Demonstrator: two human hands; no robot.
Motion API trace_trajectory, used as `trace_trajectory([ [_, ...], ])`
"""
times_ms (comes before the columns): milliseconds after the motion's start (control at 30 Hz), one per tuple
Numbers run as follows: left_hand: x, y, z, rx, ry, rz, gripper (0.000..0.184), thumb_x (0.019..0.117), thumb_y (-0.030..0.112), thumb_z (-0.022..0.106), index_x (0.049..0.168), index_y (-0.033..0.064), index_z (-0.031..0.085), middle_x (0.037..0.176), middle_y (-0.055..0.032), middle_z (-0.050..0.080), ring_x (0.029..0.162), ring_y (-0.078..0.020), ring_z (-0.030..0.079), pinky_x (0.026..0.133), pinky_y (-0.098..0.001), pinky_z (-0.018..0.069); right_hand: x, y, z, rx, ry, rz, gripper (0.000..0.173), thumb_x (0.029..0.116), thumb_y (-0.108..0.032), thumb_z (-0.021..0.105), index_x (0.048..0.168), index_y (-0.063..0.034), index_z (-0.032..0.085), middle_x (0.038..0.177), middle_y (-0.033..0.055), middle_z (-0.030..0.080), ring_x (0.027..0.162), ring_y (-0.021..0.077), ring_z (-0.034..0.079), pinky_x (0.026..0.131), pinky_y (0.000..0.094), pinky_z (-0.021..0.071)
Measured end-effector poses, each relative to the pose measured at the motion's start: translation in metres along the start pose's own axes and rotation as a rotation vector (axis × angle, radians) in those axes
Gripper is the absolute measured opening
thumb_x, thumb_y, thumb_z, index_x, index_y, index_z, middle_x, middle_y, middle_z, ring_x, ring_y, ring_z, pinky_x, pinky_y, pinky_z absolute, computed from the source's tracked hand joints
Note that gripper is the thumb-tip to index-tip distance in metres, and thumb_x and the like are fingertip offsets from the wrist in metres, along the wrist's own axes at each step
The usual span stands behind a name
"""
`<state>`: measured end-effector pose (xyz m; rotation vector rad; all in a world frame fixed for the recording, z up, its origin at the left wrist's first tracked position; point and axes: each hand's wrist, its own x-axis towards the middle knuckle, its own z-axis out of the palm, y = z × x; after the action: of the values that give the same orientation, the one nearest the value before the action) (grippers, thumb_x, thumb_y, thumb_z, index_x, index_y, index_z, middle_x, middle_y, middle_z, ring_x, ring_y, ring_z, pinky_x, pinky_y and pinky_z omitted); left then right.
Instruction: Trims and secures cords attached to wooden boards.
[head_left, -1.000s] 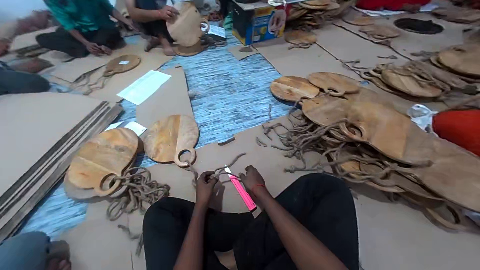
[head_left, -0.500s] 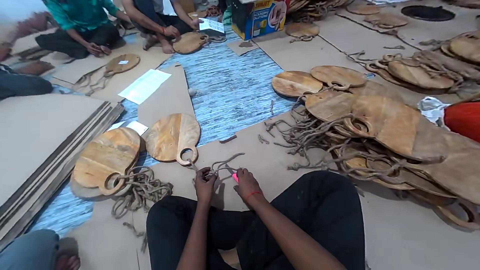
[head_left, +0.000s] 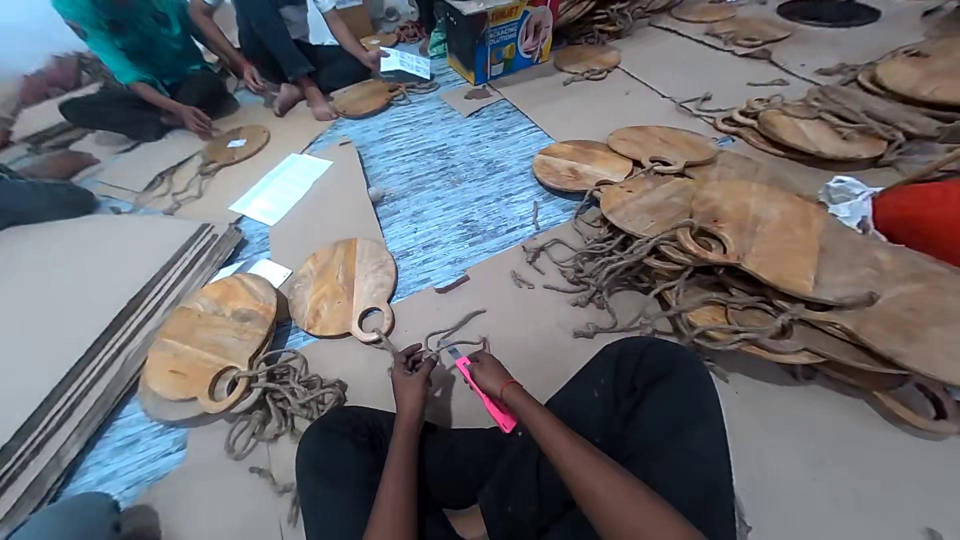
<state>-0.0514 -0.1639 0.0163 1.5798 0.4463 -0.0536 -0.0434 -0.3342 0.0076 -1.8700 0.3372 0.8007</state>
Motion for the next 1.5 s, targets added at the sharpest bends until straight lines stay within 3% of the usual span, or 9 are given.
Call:
trace_trajectory([
  [133, 0.0, -0.001, 0.0, -0.003, -0.037, -0.039, 0.038, 0.0937, 0.0, 0.071, 0.129, -0.0075, 0.058, 0.094, -0.0152, 0.07, 0.068, -0.014, 0.063, 0.061, -0.0281, 0.0523, -0.01, -0.009, 0.005, 0.413, -0.048, -0.013, 0.029, 0.1076, -0.014, 0.039, 0.128, -0.0014, 0.055, 0.095, 0.0095, 0.062, 0.072, 0.0159, 0.061, 0.066, 0.0322, 0.0528],
  [300, -0.001, -0.004, 0.001, -0.014, -0.116, -0.015, 0.035, 0.095, -0.001, 0.068, 0.128, -0.0057, 0.061, 0.092, -0.0137, 0.07, 0.067, -0.0134, 0.062, 0.06, -0.0268, 0.0519, -0.014, -0.012, 0.007, 0.323, -0.071, -0.005, 0.035, 0.1103, -0.034, 0.043, 0.126, -0.0064, 0.058, 0.092, 0.0046, 0.059, 0.067, 0.0126, 0.055, 0.061, 0.0291, 0.0479],
  [433, 0.0, -0.006, 0.0, -0.049, -0.152, 0.029, 0.027, 0.0957, -0.001, 0.065, 0.122, -0.0048, 0.065, 0.092, -0.0124, 0.07, 0.068, -0.0132, 0.062, 0.062, -0.0269, 0.0524, -0.012, -0.009, 0.009, 0.225, -0.081, -0.047, 0.041, 0.1098, -0.042, 0.043, 0.127, -0.0077, 0.057, 0.092, 0.0043, 0.058, 0.067, 0.0123, 0.055, 0.062, 0.0298, 0.0477],
  [600, -0.003, -0.007, 0.001, -0.011, -0.234, 0.035, 0.019, 0.0954, 0.002, 0.066, 0.113, -0.0037, 0.072, 0.083, -0.0081, 0.069, 0.055, -0.0086, 0.053, 0.05, -0.0231, 0.044, -0.01, -0.006, 0.012, 0.156, -0.081, -0.087, 0.05, 0.1103, -0.048, 0.038, 0.128, -0.0073, 0.059, 0.093, 0.0072, 0.059, 0.07, 0.0163, 0.056, 0.065, 0.035, 0.0494],
  [833, -0.006, -0.002, 0.001, 0.014, -0.255, 0.031, 0.014, 0.0948, 0.005, 0.069, 0.105, -0.0029, 0.073, 0.086, -0.0085, 0.073, 0.067, -0.0108, 0.064, 0.062, -0.0256, 0.0535, -0.011, -0.007, 0.012, 0.092, -0.072, -0.12, 0.052, 0.1111, -0.049, 0.034, 0.122, -0.0051, 0.059, 0.089, 0.0077, 0.057, 0.069, 0.0177, 0.055, 0.064, 0.0367, 0.0497],
  [1000, -0.008, 0.001, 0.003, 0.056, -0.281, -0.006, 0.017, 0.0959, 0.011, 0.07, 0.108, -0.0015, 0.073, 0.083, -0.0062, 0.071, 0.058, -0.0074, 0.057, 0.052, -0.0238, 0.047, -0.007, -0.003, 0.011, 0.029, -0.049, -0.138, 0.054, 0.111, -0.05, 0.031, 0.117, -0.0053, 0.062, 0.084, 0.0069, 0.057, 0.065, 0.0182, 0.053, 0.061, 0.0382, 0.048],
  [1233, -0.008, 0.0, 0.004, 0.057, -0.295, 0.018, 0.018, 0.0953, 0.01, 0.071, 0.109, -0.0017, 0.072, 0.082, -0.0061, 0.071, 0.057, -0.0071, 0.056, 0.052, -0.0239, 0.0462, -0.005, -0.003, 0.009, -0.009, -0.039, -0.136, 0.052, 0.1108, -0.049, 0.034, 0.115, -0.0053, 0.063, 0.084, 0.0065, 0.057, 0.066, 0.0177, 0.055, 0.065, 0.0381, 0.0491],
  [1400, -0.011, -0.004, 0.003, 0.049, -0.3, 0.079, 0.023, 0.0919, 0.004, 0.073, 0.113, -0.0027, 0.071, 0.09, -0.0091, 0.073, 0.062, -0.0103, 0.061, 0.057, -0.026, 0.0523, -0.013, -0.009, 0.009, -0.007, -0.014, -0.151, 0.054, 0.1115, -0.045, 0.034, 0.117, -0.002, 0.065, 0.098, 0.0133, 0.064, 0.084, 0.0233, 0.06, 0.081, 0.0453, 0.0497],
  [1500, -0.014, 0.002, 0.006, 0.009, -0.274, 0.115, 0.037, 0.0897, -0.001, 0.073, 0.125, -0.0046, 0.063, 0.096, -0.0122, 0.073, 0.068, -0.0137, 0.066, 0.059, -0.0278, 0.0553, -0.015, -0.011, 0.008, 0.082, -0.025, -0.153, 0.058, 0.1111, -0.049, 0.032, 0.111, -0.0033, 0.067, 0.092, 0.0088, 0.062, 0.077, 0.0184, 0.057, 0.075, 0.0396, 0.0486],
])
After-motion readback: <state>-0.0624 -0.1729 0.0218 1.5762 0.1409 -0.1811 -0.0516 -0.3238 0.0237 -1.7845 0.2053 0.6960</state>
